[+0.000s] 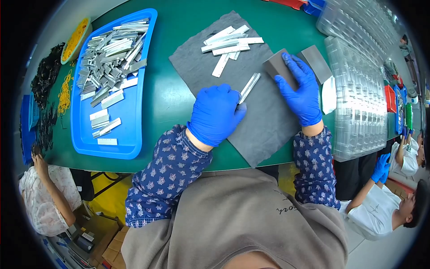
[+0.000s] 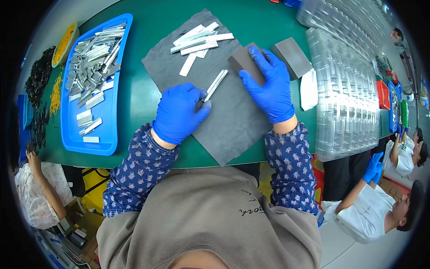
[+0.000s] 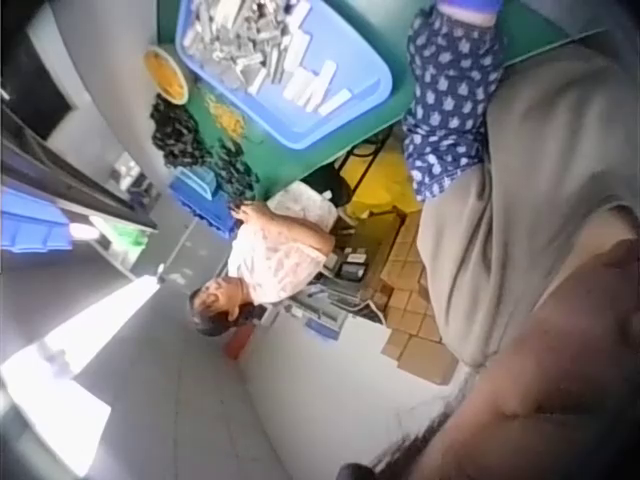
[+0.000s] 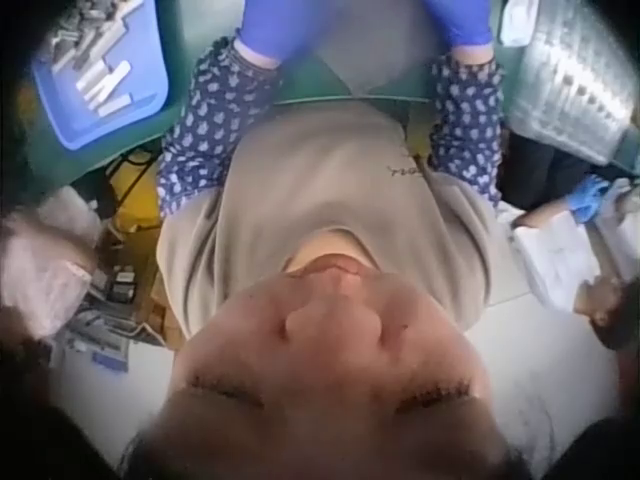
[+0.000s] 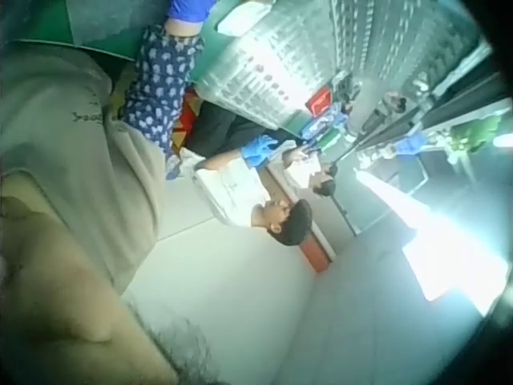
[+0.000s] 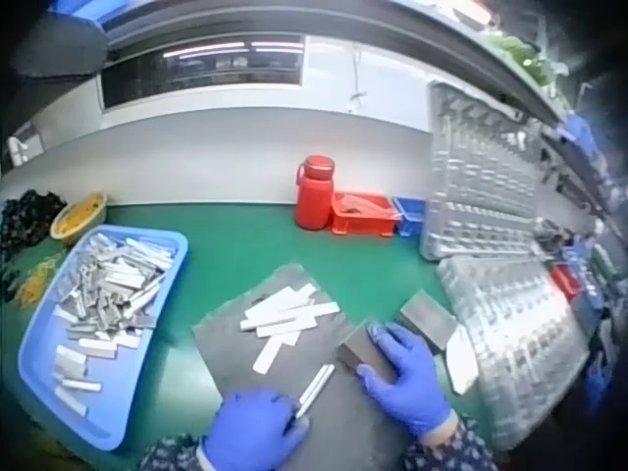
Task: Manually sanding and polishing small metal component strips using a sanding block at a factory workstation.
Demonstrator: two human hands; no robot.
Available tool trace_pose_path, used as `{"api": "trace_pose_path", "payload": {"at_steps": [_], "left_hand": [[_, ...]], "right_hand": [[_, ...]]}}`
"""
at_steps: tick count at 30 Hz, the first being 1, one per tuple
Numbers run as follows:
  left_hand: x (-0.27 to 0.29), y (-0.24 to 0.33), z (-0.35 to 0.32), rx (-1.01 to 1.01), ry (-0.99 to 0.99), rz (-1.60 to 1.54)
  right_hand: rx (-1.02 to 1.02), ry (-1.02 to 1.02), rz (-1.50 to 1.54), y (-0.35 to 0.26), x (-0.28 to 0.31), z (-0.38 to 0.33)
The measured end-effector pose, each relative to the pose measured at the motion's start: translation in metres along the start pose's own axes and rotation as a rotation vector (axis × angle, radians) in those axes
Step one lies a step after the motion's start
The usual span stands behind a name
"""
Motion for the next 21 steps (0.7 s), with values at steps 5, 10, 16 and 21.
{"api": "trace_pose_path", "payload": {"at_steps": [5, 10, 16, 21], "left_hand": [[0.002, -0.001, 0.002, 0.014, -0.041, 0.029], [0.003, -0.001, 0.002, 0.029, -0.042, 0.018], [-0.003, -0.001, 0.000, -0.007, 0.041, -0.021], [-0.002, -0.002, 0.002, 0.027, -0.005, -0.039]], "right_hand": [[-0.047, 0.076, 0.013, 0.003, 0.005, -0.002], [0.011, 0.088, -0.085, -0.006, 0.000, 0.000], [0.248, -0.212, -0.153, -0.046, -0.024, -0.008], [0.084, -0.062, -0.423, -0.017, -0.017, 0.010]]}}
Point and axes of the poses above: each hand's wrist, its own z-axis towards the middle knuckle, its own x-axis out of the back of the hand, y = z × x, the point moved 2 cm from there along z, towards the middle knuckle, and after that the axes turned 12 degrees about z, right-handed, at the moved point
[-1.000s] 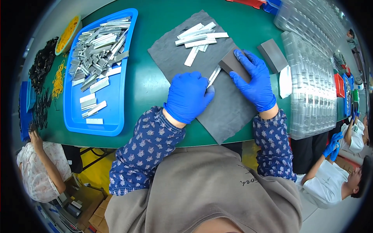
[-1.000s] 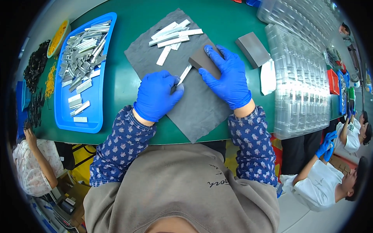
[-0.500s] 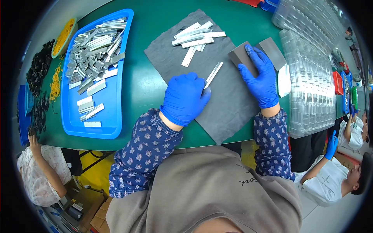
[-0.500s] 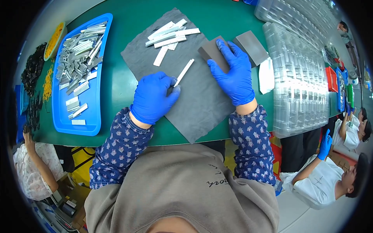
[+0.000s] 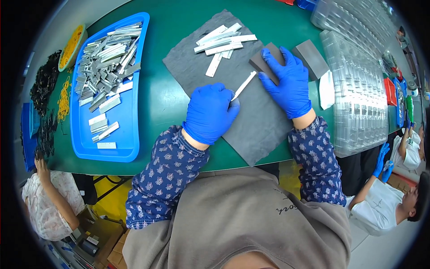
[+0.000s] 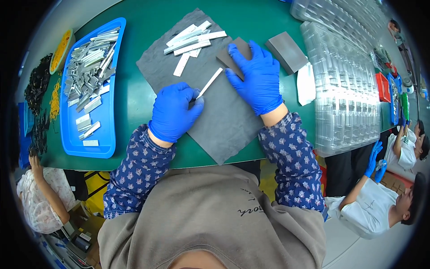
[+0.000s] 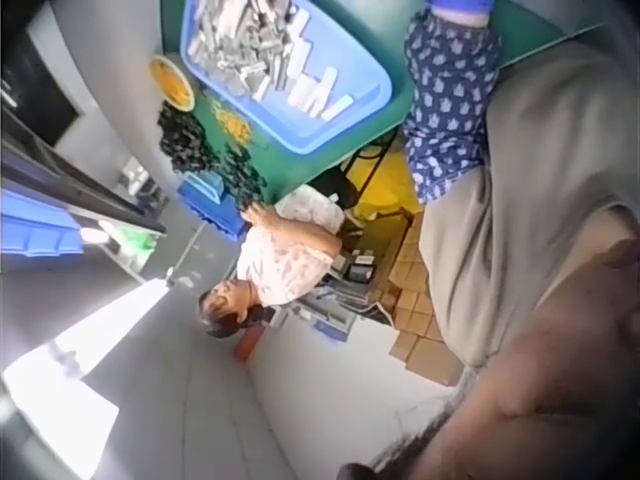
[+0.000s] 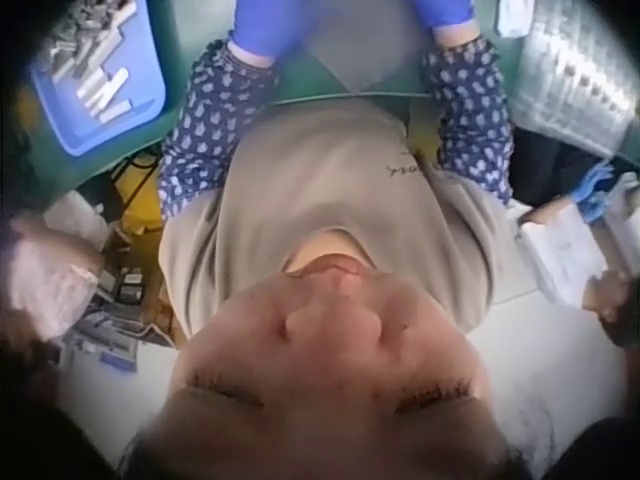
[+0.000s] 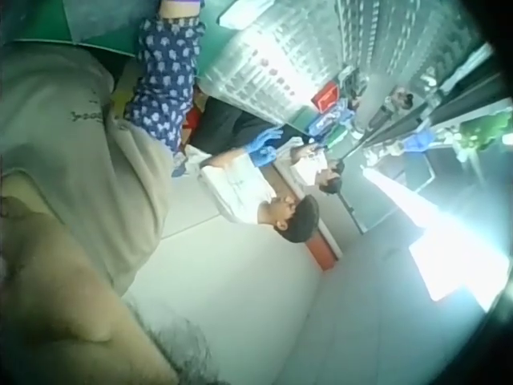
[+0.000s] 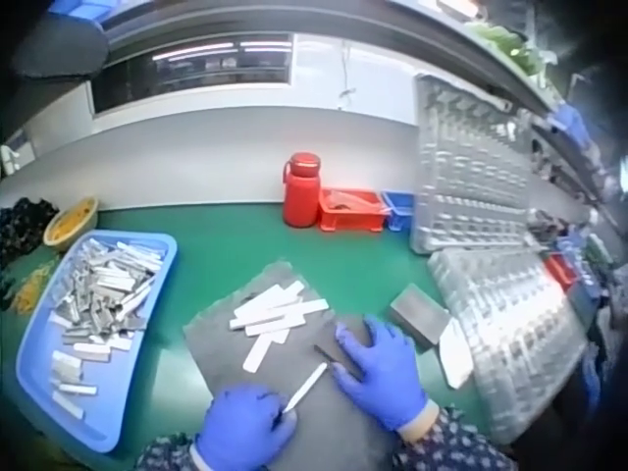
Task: Manually sanding and polishing small metal component strips using a sanding block at a factory workstation.
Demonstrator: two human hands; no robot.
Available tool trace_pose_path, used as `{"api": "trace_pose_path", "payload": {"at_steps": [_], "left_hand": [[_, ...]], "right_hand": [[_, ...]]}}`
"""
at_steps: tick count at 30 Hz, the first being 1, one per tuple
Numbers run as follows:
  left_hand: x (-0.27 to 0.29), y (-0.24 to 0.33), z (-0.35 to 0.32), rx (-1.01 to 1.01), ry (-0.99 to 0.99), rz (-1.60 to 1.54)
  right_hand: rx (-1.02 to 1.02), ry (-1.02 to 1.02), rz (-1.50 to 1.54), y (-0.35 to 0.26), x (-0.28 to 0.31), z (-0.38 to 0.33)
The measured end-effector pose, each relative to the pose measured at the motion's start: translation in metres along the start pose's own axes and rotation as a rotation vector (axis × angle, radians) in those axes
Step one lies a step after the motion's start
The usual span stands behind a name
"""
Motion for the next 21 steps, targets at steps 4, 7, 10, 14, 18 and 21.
{"api": "trace_pose_path", "payload": {"at_steps": [4, 7, 10, 14, 18, 21], "left_hand": [[0.002, -0.001, 0.002, -0.014, 0.011, 0.028], [0.000, 0.000, 0.000, -0.005, 0.053, -0.026], [-0.002, -0.001, 0.000, 0.017, 0.020, -0.031], [-0.001, -0.001, 0.000, 0.036, 0.017, -0.012], [0.000, -0.002, -0.002, 0.046, 0.010, -0.061], [0.001, -0.001, -0.004, 0.041, 0.032, -0.062]], "right_hand": [[0.064, 0.116, 0.205, -0.019, 0.009, -0.012], [0.168, -0.034, 0.244, -0.034, 0.005, -0.018], [0.077, 0.029, 0.153, -0.009, 0.002, -0.007], [-0.112, 0.134, 0.129, 0.029, 0.005, -0.008], [-0.107, 0.194, 0.252, 0.019, 0.011, -0.012], [0.002, 0.128, 0.289, 0.001, 0.008, -0.013]]}}
Point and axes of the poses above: each hand's wrist, its own z-axis towards the middle knuckle, its own x-axis out of the back of the hand, y = z × x, the point moved 2 cm from there along z, towards the middle knuckle, and after that the axes turned 12 degrees about z, right-handed, at the moved point
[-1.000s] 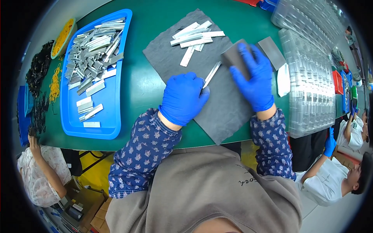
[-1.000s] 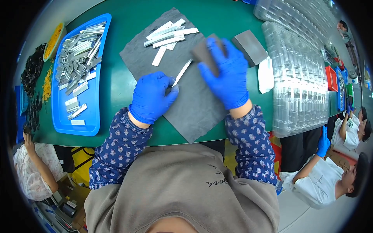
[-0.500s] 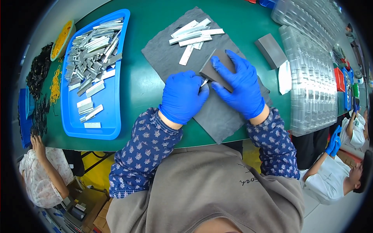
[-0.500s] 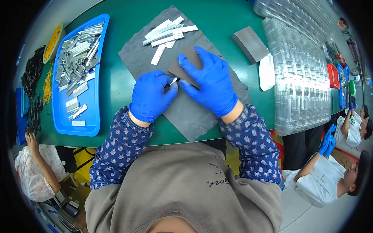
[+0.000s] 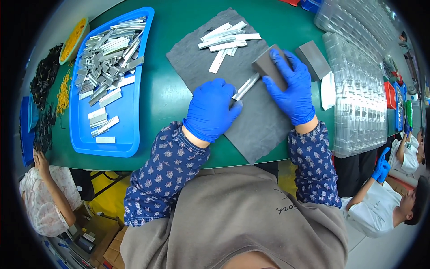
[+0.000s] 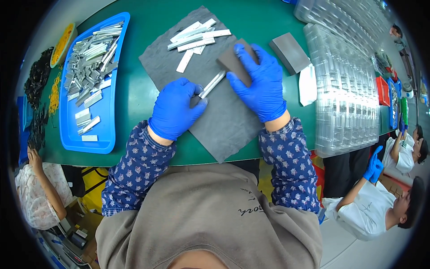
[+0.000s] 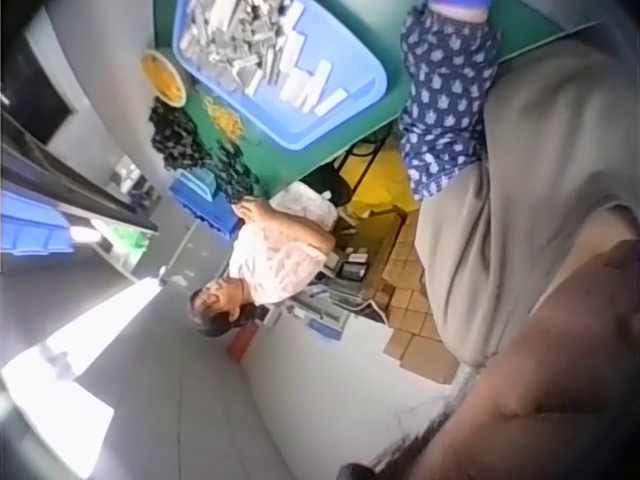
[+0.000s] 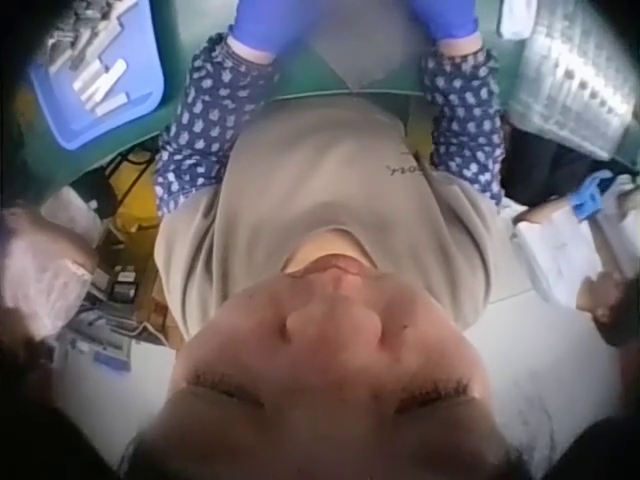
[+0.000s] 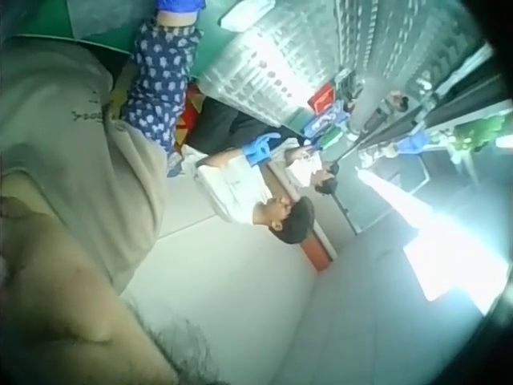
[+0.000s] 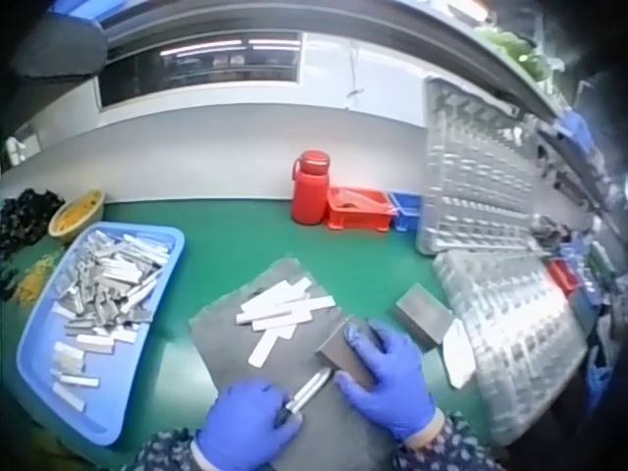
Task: Manually sanding and polishing small metal component strips using a sanding block at a factory workstation.
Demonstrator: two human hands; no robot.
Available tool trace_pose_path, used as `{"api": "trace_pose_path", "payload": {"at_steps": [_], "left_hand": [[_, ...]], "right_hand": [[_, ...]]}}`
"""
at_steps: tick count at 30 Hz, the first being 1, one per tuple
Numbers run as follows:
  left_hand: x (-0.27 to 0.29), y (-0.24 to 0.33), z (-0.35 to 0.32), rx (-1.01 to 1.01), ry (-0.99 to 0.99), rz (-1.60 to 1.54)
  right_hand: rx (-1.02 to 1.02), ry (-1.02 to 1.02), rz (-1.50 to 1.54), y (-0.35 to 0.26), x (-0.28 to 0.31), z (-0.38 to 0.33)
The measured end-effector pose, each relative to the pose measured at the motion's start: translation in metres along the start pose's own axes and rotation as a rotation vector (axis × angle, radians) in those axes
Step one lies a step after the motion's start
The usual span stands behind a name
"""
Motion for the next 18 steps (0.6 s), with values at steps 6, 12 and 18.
{"api": "trace_pose_path", "payload": {"at_steps": [6, 12, 18], "left_hand": [[-0.003, -0.004, -0.001, -0.003, 0.020, 0.001], [-0.005, -0.007, 0.000, -0.003, 0.001, 0.012], [-0.005, -0.007, -0.001, -0.014, 0.001, 0.030]], "right_hand": [[0.006, -0.086, -0.006, -0.002, -0.007, 0.001], [0.132, -0.197, -0.044, -0.028, -0.013, -0.005], [0.069, -0.210, -0.126, -0.036, -0.013, -0.006]]}}
Point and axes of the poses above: each hand's wrist, its own z-axis towards the middle knuckle, its own x-axis out of the back of the hand, y = z × x, the point moved 2 cm from there along z, towards the middle knuckle, and after that the axes turned 12 degrees about z, right-handed, at the moved point
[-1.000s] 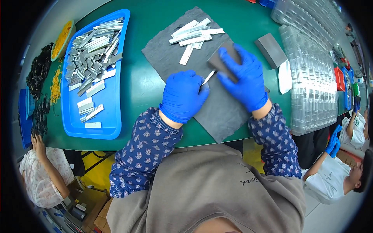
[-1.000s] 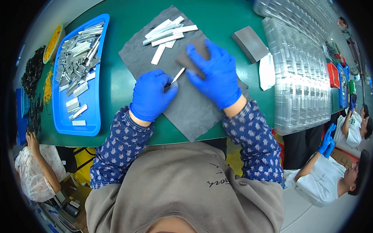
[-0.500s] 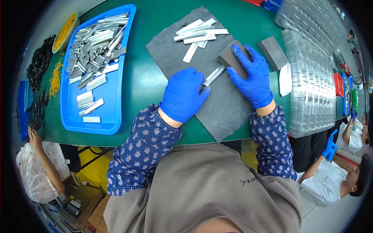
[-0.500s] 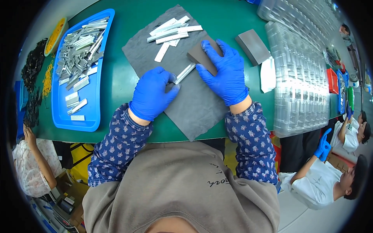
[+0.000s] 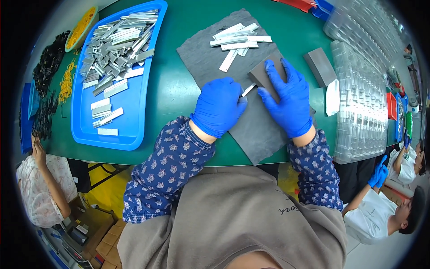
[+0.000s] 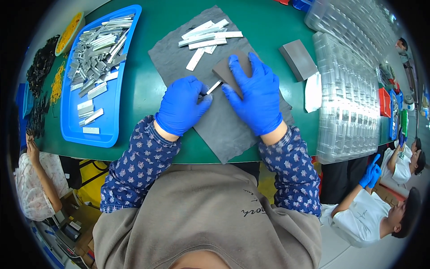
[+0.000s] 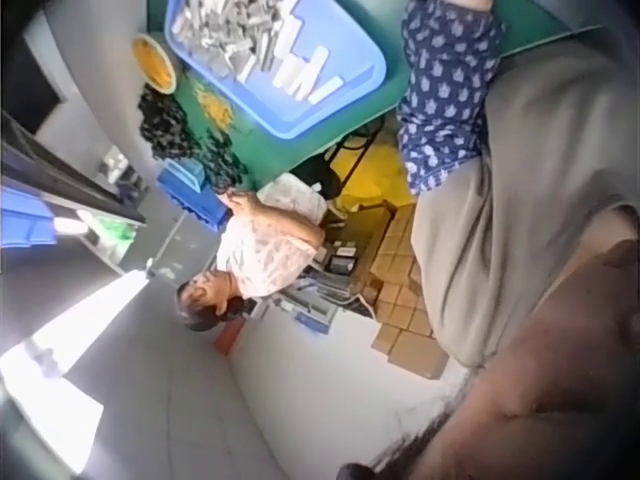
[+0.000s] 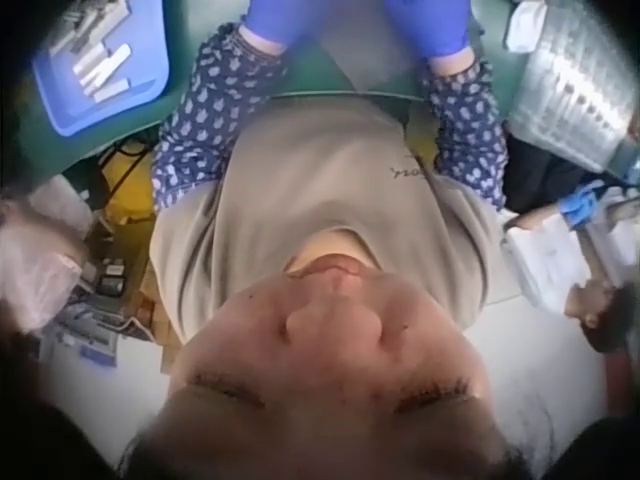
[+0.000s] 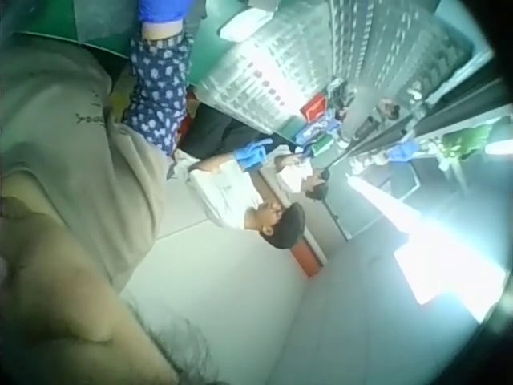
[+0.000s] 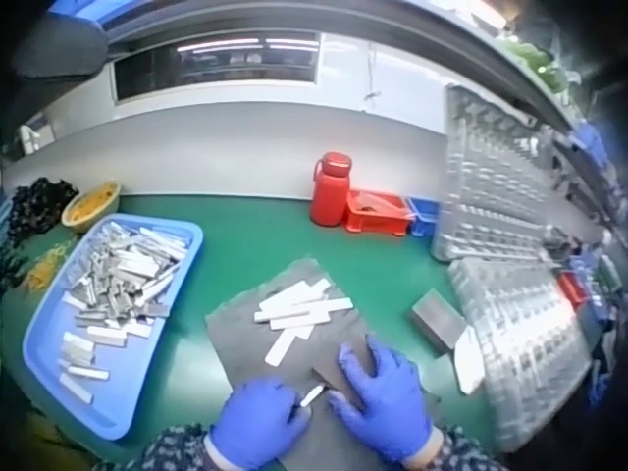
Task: Manually sanding and polishing small metal component strips using a sanding block at a factory workstation.
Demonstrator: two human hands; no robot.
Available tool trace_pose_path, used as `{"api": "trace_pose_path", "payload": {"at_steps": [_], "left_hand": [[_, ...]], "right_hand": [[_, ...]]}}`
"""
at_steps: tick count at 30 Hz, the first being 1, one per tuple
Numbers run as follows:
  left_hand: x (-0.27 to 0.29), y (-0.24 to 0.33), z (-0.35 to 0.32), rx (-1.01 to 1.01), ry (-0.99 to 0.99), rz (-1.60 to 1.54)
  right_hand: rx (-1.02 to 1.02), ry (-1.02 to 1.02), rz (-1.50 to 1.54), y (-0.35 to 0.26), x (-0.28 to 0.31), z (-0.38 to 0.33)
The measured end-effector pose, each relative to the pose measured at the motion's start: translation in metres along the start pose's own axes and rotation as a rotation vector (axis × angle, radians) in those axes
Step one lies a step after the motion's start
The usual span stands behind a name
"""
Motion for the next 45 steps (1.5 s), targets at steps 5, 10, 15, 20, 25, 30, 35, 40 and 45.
{"api": "trace_pose_path", "payload": {"at_steps": [5, 10, 15, 20, 25, 30, 35, 40, 45], "left_hand": [[-0.002, -0.003, -0.002, 0.017, -0.033, 0.002], [-0.001, -0.002, 0.000, 0.035, -0.030, -0.038], [-0.002, -0.004, -0.001, 0.023, -0.018, -0.026], [-0.001, -0.002, -0.001, 0.029, -0.004, -0.039], [0.003, -0.001, 0.001, 0.038, -0.038, -0.106], [0.015, -0.006, 0.011, -0.028, -0.083, -0.061], [0.014, 0.017, 0.047, -0.484, -0.039, 0.213], [0.005, 0.014, 0.073, -0.642, -0.112, 0.363], [0.010, -0.003, 0.068, -0.471, -0.213, 0.432]], "right_hand": [[-0.010, -0.097, -0.091, -0.030, -0.002, -0.013], [-0.067, -0.020, -0.123, 0.002, 0.000, 0.006], [-0.041, -0.105, -0.180, -0.038, -0.006, -0.007], [-0.099, 0.010, -0.195, 0.016, 0.003, 0.015], [-0.193, 0.248, 0.106, 0.058, 0.009, 0.009], [-0.198, 0.267, 0.234, 0.055, 0.012, 0.007], [-0.152, 0.273, 0.231, 0.058, 0.013, 0.007], [-0.132, 0.338, 0.291, 0.064, 0.012, 0.005], [-0.143, 0.345, 0.258, 0.063, 0.013, 0.005]]}}
Point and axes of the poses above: each hand's wrist, its own z-axis towards the middle knuckle, its own x-axis out of the back of the hand, y = z × x, the point moved 2 cm from there along z, towards the middle knuckle, and after that the axes turned 12 degrees about z, right-handed, at the moved point
